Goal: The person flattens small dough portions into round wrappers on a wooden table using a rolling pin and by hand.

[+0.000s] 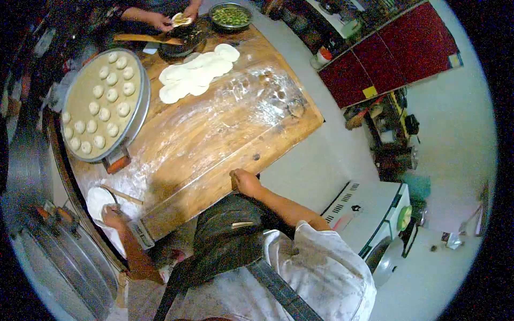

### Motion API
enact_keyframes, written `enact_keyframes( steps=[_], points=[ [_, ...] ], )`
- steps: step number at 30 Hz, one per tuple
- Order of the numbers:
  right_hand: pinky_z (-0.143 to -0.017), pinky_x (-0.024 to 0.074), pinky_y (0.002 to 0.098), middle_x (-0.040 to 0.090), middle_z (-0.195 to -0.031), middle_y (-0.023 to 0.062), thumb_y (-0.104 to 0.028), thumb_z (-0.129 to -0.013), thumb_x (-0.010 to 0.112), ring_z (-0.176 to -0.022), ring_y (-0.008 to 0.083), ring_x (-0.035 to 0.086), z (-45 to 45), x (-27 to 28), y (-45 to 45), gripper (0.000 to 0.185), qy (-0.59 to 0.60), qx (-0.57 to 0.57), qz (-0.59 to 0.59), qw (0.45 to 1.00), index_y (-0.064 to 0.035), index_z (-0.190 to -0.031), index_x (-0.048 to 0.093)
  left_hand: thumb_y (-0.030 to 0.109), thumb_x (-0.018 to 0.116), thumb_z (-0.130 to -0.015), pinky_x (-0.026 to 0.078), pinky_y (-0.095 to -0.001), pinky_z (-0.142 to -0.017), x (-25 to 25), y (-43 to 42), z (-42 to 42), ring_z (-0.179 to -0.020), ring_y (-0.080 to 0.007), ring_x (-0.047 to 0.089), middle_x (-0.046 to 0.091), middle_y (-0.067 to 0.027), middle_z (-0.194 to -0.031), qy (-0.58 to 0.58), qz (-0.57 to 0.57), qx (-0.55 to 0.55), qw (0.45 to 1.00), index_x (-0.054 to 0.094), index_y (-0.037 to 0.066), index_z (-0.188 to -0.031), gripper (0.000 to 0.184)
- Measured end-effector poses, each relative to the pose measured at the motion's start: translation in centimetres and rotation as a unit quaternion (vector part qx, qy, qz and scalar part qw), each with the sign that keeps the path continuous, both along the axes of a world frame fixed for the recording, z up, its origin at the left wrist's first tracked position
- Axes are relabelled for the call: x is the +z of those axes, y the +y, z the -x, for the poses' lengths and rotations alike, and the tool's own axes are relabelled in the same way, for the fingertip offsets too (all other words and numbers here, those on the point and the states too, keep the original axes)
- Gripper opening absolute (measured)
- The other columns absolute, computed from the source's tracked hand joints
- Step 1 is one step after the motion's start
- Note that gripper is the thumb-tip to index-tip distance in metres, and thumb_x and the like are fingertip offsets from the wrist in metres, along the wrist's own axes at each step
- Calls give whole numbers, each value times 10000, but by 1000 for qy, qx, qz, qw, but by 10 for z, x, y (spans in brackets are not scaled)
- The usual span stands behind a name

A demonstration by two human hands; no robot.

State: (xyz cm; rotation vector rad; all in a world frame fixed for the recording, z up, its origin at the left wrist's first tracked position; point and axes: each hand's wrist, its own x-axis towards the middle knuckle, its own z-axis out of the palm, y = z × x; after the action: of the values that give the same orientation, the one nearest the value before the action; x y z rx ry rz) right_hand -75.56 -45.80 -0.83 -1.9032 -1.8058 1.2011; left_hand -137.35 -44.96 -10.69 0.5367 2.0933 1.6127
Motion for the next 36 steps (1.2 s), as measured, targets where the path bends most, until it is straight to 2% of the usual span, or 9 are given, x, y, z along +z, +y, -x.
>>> enact_keyframes(
  steps=[2, 4, 5, 6, 9, 16, 22, 26, 36],
  points=[
    [-837, 539, 485, 685, -1040, 247, -90, -962, 585, -972, 440, 672, -18, -20, -5, 175, 36, 3, -30, 999, -8, -1103, 648, 32, 547, -997, 556, -288, -593, -16, 23, -78, -646, -193, 641, 672, -120, -749, 25, -13, -16, 999, 639, -43, -1171, 211],
    [-828, 534, 486, 682, -1038, 244, -96, -969, 584, -965, 439, 671, -34, -31, -5, 165, 69, 8, -59, 996, -9, -1096, 643, 150, 520, -993, 554, -409, -894, -59, 47, -151, -820, -173, 699, 762, -94, -943, 393, 146, -342, 841, 739, -25, -1028, 283],
    [-830, 531, 483, 679, -1043, 242, -93, -971, 580, -971, 434, 669, -42, -33, -4, 159, 64, 11, -49, 997, -11, -1095, 637, 131, 531, -956, 494, -424, -1002, -1, 82, -239, -954, -176, 700, 772, -94, -1067, 371, 225, -440, 786, 766, -24, -979, 283],
    [-833, 528, 479, 675, -1049, 240, -91, -973, 576, -977, 429, 666, -50, -34, -1, 154, 60, 14, -39, 997, -14, -1094, 631, 150, 553, -963, 506, -411, -974, -44, 103, -289, -1046, -200, 686, 733, -135, -1230, 212, 162, -414, 870, 754, -15, -1108, 297],
    [-857, 522, 482, 672, -1074, 237, -73, -972, 569, -1007, 430, 657, -94, -37, 3, 161, 57, 8, -25, 998, -17, -1115, 618, 211, 610, -981, 471, -385, -1054, 27, 154, -450, -1179, -277, 652, 665, -192, -1359, -56, 135, -465, 873, 687, -12, -1292, 391],
    [-894, 528, 480, 681, -1097, 252, -77, -965, 592, -1048, 453, 648, -263, -66, -19, 213, 45, -115, -11, 992, -20, -1162, 648, 361, 593, -990, 162, -497, -1267, 16, 211, -539, -1531, -430, 260, 256, -274, -1662, 339, 180, -407, 829, 321, -74, -1560, 766],
    [-807, 559, 460, 701, -1003, 247, -66, -963, 597, -915, 440, 685, -364, -77, -84, 161, -61, -173, 30, 983, 4, -1092, 663, 387, 673, -959, 162, -515, -1261, -3, 256, -739, -1520, -448, 276, 340, -284, -1618, 303, 138, -579, 744, 392, -5, -1546, 760],
    [-832, 546, 511, 694, -1023, 253, -137, -988, 566, -939, 473, 665, -386, -87, -101, 183, -33, -189, 61, 979, -6, -1068, 666, 393, 725, -895, 387, -588, -1151, -3, 277, -868, -1339, -412, 554, 511, -263, -1504, 435, -139, -570, 683, 510, 29, -1465, 710],
    [-732, 573, 380, 715, -879, 194, -32, -954, 599, -796, 322, 724, -388, -99, -91, 139, -10, -182, -4, 983, 7, -1076, 651, 502, 654, -934, 181, -480, -1261, -3, 330, -673, -1522, -318, 333, 386, -155, -1637, 529, 129, -489, 681, 410, 56, -1562, 808]
  ],
)
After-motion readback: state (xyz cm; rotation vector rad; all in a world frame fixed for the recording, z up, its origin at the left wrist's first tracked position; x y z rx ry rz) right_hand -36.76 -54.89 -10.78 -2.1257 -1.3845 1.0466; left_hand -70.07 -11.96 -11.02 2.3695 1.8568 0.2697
